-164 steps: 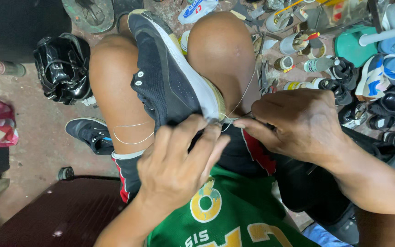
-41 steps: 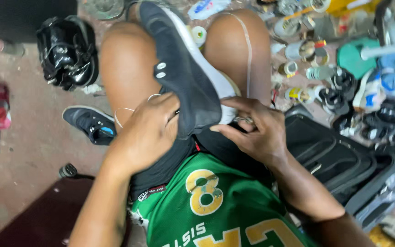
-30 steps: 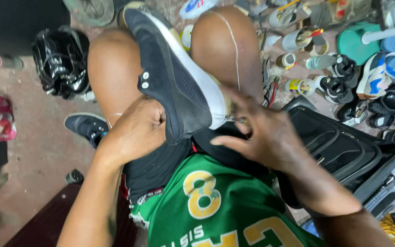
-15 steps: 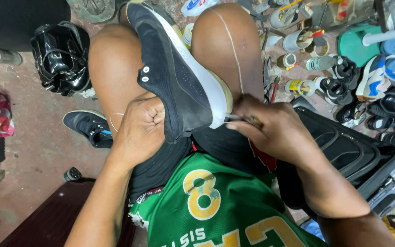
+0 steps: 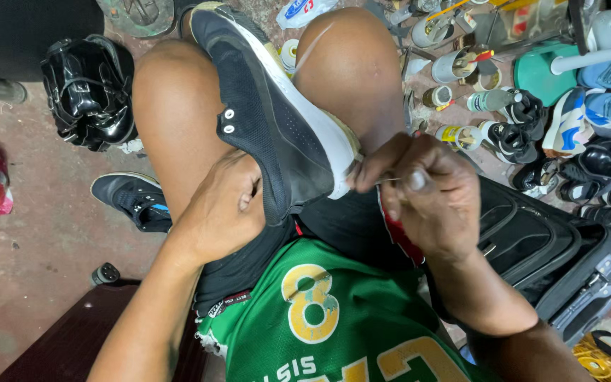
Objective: The person sits on the floor with a black sneaker on their lap and hand-stitches the shoe upper to the sole using a needle and thread, pulling stitches tight and working around the heel of the shoe.
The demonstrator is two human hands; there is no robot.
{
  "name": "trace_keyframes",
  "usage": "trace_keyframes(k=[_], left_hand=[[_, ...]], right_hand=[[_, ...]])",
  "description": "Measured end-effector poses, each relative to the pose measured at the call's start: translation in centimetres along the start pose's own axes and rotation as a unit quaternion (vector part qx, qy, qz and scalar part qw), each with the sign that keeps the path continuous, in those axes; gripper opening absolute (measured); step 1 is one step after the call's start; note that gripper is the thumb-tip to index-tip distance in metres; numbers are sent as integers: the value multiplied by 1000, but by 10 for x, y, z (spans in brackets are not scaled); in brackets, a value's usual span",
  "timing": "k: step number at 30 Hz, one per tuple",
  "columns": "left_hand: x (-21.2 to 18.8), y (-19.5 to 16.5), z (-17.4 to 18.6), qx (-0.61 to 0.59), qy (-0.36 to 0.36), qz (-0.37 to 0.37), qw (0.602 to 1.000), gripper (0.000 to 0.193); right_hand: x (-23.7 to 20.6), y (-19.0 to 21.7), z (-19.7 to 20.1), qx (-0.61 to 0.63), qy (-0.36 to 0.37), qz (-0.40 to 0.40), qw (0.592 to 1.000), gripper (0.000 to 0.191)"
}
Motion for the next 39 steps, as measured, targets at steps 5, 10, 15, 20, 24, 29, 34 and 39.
trace_keyframes(k=[5, 10, 15, 20, 24, 29, 34, 39], left_hand=[[9, -2, 0, -53, 40, 30, 997, 13], [12, -8, 0, -52, 25, 80, 995, 17], [15, -13, 12, -32, -48, 36, 998, 12], [12, 12, 12, 7, -71, 106, 992, 15], [1, 23, 6, -10, -111, 86, 990, 18], [-16, 32, 3, 26, -97, 107, 989, 18], [-22, 27, 0, -164, -50, 186, 968, 24], [-12, -14, 8, -60, -54, 133, 988, 31]], right_hand=[[4, -2, -24, -136, 46, -15, 990, 18], [21, 2, -47, -503, 74, 14, 861, 24], [58, 1, -62, -592, 108, 37, 798, 28], [72, -9, -62, -608, 112, 15, 786, 23], [59, -12, -53, -579, 78, 38, 811, 26], [42, -23, -29, -315, 29, -53, 947, 32], [33, -28, -8, -85, 6, -116, 990, 28], [25, -13, 37, -54, -22, -72, 996, 21]])
Point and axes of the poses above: each hand's wrist, its own x-axis towards the middle knuckle, its own z-axis out of the back of the hand, y = z × x, the point moved 7 cm from there along x, towards the middle knuckle, and after that the axes turned 2 degrees about y, right-handed, at the moved point
